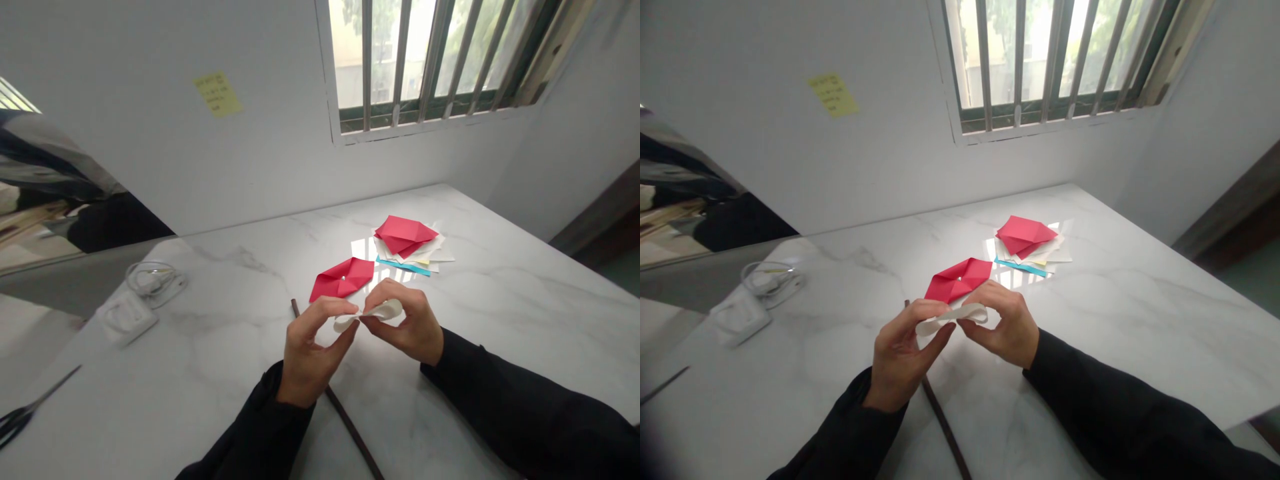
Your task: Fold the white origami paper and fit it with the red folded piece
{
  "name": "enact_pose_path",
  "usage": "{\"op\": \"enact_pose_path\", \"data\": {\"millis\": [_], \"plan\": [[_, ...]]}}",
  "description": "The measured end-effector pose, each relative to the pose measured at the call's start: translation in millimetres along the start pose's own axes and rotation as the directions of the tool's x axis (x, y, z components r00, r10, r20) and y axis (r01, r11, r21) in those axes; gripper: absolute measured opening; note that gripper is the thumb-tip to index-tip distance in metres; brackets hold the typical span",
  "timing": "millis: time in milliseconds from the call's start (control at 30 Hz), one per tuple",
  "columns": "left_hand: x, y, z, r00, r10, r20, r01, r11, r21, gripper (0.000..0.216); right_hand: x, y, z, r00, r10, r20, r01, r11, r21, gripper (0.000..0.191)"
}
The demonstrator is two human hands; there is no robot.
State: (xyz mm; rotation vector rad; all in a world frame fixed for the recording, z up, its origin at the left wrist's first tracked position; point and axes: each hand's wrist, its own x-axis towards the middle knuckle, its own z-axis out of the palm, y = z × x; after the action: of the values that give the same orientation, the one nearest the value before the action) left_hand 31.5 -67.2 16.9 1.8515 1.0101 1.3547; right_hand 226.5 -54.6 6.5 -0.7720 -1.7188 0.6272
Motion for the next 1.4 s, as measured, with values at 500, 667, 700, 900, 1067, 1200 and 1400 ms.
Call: {"op": "enact_pose_path", "data": {"millis": [500, 667, 700, 900, 1067, 1200, 1400], "plan": [[4, -5, 3, 0.946, -0.304, 0.111, 0.324, 0.892, -0.315, 0.032, -4, 28, 8, 0.867, 0.465, 0.18, -0.496, 0.767, 0.407, 0.034], [15, -19, -15, 0.955, -0.271, -0.122, 0.228, 0.932, -0.283, 0.029, 5, 41, -12, 0.953, 0.231, -0.194, -0.226, 0.973, 0.048, 0.024], [17, -22, -19, 0.943, -0.283, -0.175, 0.229, 0.933, -0.278, 0.028, 8, 45, -17, 0.938, 0.207, -0.277, -0.209, 0.978, 0.022, 0.025], [21, -40, -29, 0.891, -0.32, -0.32, 0.279, 0.945, -0.168, 0.024, 19, 70, -29, 0.829, 0.309, -0.466, -0.255, 0.951, 0.178, 0.04], [18, -39, -22, 0.937, -0.236, -0.258, 0.253, 0.967, 0.035, 0.019, 18, 75, -24, 0.789, 0.428, -0.439, -0.322, 0.899, 0.297, 0.048], [15, -34, -18, 0.958, -0.19, -0.216, 0.22, 0.968, 0.121, 0.016, 16, 76, -24, 0.785, 0.483, -0.389, -0.349, 0.863, 0.366, 0.048], [15, -36, -18, 0.968, -0.159, -0.195, 0.196, 0.962, 0.191, 0.015, 14, 73, -21, 0.79, 0.52, -0.324, -0.392, 0.836, 0.385, 0.046]]}}
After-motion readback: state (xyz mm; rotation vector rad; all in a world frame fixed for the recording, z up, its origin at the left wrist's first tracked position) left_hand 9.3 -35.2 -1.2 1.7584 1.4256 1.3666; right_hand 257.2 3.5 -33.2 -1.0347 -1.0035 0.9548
